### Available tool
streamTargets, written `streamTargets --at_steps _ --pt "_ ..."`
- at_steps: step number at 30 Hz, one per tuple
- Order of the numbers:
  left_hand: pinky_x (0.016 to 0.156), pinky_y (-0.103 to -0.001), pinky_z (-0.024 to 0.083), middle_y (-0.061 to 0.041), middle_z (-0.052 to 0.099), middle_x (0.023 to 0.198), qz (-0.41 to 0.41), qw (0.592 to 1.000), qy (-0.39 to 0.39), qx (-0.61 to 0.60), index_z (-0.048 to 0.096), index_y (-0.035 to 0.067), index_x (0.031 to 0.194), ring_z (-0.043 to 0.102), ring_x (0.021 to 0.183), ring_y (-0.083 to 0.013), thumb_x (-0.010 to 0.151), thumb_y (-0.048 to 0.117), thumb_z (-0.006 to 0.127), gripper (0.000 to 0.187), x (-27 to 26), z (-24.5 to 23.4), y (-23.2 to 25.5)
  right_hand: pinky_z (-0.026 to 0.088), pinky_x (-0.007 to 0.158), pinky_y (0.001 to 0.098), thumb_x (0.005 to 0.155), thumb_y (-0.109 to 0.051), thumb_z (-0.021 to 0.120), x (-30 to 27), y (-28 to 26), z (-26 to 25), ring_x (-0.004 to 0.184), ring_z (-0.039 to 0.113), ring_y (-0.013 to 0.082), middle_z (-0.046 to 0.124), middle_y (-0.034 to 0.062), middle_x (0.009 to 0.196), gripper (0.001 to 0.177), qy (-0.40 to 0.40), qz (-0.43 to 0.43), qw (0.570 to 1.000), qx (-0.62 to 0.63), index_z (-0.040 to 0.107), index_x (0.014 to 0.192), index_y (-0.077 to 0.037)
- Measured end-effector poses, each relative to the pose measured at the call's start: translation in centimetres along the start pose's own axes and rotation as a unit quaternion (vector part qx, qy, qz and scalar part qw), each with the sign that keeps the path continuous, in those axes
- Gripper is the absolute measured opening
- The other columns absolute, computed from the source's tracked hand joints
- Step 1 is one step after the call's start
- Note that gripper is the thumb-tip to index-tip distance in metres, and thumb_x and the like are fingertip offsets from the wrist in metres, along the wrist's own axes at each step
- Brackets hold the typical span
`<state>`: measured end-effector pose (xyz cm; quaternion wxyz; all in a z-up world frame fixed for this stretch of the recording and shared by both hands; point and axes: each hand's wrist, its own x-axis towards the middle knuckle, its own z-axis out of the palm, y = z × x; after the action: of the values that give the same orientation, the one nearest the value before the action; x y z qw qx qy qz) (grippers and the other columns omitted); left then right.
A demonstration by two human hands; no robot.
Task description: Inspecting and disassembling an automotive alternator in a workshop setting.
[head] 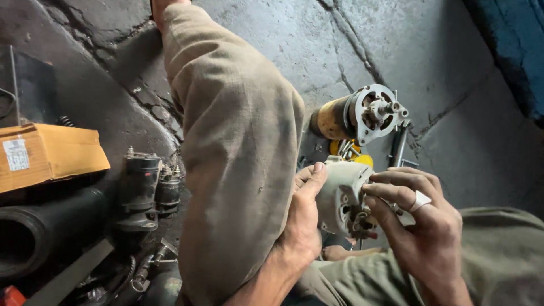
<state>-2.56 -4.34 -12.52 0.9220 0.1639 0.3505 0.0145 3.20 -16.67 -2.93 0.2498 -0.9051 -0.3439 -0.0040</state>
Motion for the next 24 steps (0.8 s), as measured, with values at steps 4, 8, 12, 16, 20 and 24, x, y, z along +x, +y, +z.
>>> streamTargets --at_steps 4,8,12,16,20,24 --pt "0.068 -0.038 0.053 -0.005 0.074 0.090 -0.050 0.998 -0.018 -0.040 0.074 0.005 0.102 0.065 0.075 -0.0177 0.097 0.031 0.058 0.031 -0.7 0.8 1.0 0.060 0.091 0.0309 0.079 -0.004 0.080 0.0 0.7 -0.7 0.112 0.070 0.0198 0.072 0.0078 0.115 0.029 -0.017 0.000 0.999 0.041 0.077 0.107 -0.011" --pt "0.086 -0.032 0.053 -0.006 0.076 0.097 -0.033 0.999 -0.009 -0.034 0.075 0.001 0.105 0.067 0.088 -0.0155 0.097 0.025 0.063 0.028 -0.7 0.8 0.4 0.061 0.087 0.0291 0.078 -0.003 0.081 -0.3 0.5 -1.3 0.105 0.072 0.0175 0.072 0.0090 0.113 0.027 -0.012 0.021 0.999 0.046 0.077 0.103 -0.012" --pt "0.087 -0.035 0.054 -0.006 0.075 0.099 -0.080 0.994 0.010 -0.073 0.075 0.002 0.104 0.067 0.091 -0.0174 0.095 0.024 0.066 0.025 -1.0 1.0 0.4 0.060 0.085 0.0290 0.075 -0.003 0.083 -0.3 0.2 -1.7 0.103 0.072 0.0169 0.072 0.0093 0.110 0.028 -0.008 0.027 0.999 0.041 0.078 0.101 -0.011" --pt "0.085 -0.038 0.053 -0.007 0.074 0.098 -0.077 0.990 -0.063 -0.099 0.075 0.003 0.104 0.065 0.090 -0.0198 0.096 0.027 0.066 0.027 -1.0 0.7 0.2 0.059 0.089 0.0297 0.077 -0.006 0.082 0.1 -1.0 -1.9 0.108 0.071 0.0178 0.071 0.0060 0.109 0.026 0.009 0.031 0.997 0.075 0.076 0.101 -0.013" --pt "0.086 -0.036 0.054 -0.004 0.073 0.096 -0.075 0.994 -0.013 -0.076 0.074 0.005 0.103 0.065 0.090 -0.0163 0.096 0.024 0.066 0.021 -1.1 0.8 0.6 0.058 0.090 0.0359 0.072 -0.007 0.085 0.8 -2.0 -1.8 0.109 0.068 0.0247 0.072 0.0045 0.103 0.028 0.008 -0.045 0.998 -0.050 0.077 0.098 -0.012" --pt "0.086 -0.031 0.053 -0.001 0.072 0.095 -0.075 0.995 -0.006 -0.067 0.073 0.006 0.102 0.064 0.090 -0.0127 0.097 0.022 0.066 0.018 -0.9 0.6 0.2 0.055 0.095 0.0374 0.073 -0.009 0.085 1.0 -1.1 -2.2 0.113 0.065 0.0244 0.073 0.0011 0.104 0.029 -0.020 -0.070 0.997 -0.041 0.076 0.100 -0.014"
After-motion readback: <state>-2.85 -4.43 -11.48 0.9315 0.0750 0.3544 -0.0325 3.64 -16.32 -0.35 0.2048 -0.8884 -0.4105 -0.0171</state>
